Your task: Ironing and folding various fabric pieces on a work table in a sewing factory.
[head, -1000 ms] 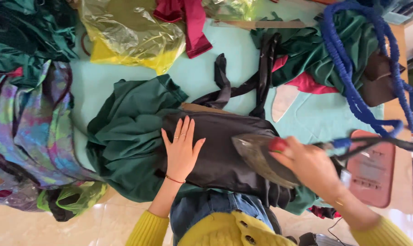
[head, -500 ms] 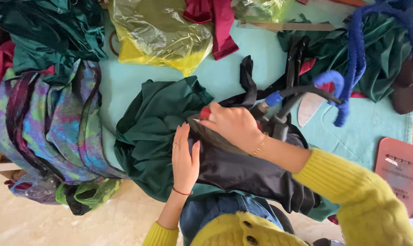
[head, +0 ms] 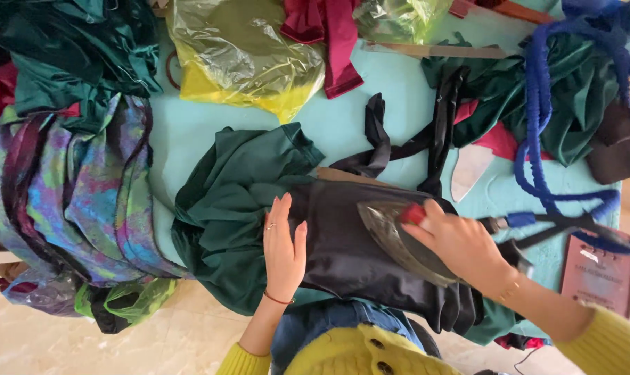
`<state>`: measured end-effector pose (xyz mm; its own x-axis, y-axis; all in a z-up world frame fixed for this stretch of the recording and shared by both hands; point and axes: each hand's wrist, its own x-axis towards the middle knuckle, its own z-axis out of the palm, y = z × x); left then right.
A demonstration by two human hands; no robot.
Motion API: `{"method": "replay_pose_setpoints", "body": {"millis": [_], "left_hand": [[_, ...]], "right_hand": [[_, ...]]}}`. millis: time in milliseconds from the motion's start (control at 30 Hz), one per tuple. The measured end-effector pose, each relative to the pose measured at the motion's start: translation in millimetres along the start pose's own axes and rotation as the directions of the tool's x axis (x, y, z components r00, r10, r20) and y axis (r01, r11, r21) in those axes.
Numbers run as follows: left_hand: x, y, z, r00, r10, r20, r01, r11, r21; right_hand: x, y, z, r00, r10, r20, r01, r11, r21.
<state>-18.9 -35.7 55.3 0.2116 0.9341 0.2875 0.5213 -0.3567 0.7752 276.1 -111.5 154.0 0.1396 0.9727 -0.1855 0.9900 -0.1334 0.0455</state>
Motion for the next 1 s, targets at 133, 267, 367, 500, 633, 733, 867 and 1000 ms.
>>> {"method": "replay_pose_setpoints", "body": {"millis": [133, 267, 367, 500, 633, 733, 867, 1000], "left_hand": [[-1.4, 8.5, -4.6, 0.998, 0.02, -0.052, -0.026, 0.994, -0.106], [-2.0, 11.7, -5.0, 0.995, 0.025, -0.096, -0.038, 0.989, -0.141], [-3.8, 15.5, -5.0, 0.994, 0.031, -0.106, -0.047, 0.987, -0.156], [-7.5, 19.8, 2.0, 0.989, 0.053, -0.136, -0.076, 0.982, -0.171], [-10.1, 18.7, 11.6, 0.982, 0.084, -0.168, -0.112, 0.98, -0.164], [-8.1, 21.4, 14.9, 0.983, 0.086, -0.16, -0.111, 0.982, -0.155], [-4.6, 20.9, 12.7, 0.993, 0.105, -0.048, -0.109, 0.99, -0.093], [-4.0, 26.5, 15.6, 0.994, 0.102, 0.05, -0.101, 0.995, -0.02]], "right_hand": [[-6.8, 3.0, 5.6, 0.999, -0.016, 0.038, 0.014, 0.998, 0.061], [24.5, -30.6, 1.4, 0.991, -0.128, -0.032, 0.131, 0.986, 0.103], [66.6, -76.4, 1.5, 0.923, -0.249, -0.294, 0.246, 0.968, -0.049], [116.0, -134.1, 4.1, 0.866, -0.258, -0.429, 0.313, 0.947, 0.064], [129.3, -140.9, 20.4, 0.833, -0.282, -0.476, 0.315, 0.949, -0.012], [105.8, -117.0, 7.5, 0.834, -0.289, -0.471, 0.322, 0.947, -0.011], [53.3, -67.4, -2.2, 0.889, -0.261, -0.377, 0.285, 0.958, 0.01], [10.8, -15.6, 8.8, 0.923, -0.218, -0.316, 0.224, 0.974, -0.017]]}}
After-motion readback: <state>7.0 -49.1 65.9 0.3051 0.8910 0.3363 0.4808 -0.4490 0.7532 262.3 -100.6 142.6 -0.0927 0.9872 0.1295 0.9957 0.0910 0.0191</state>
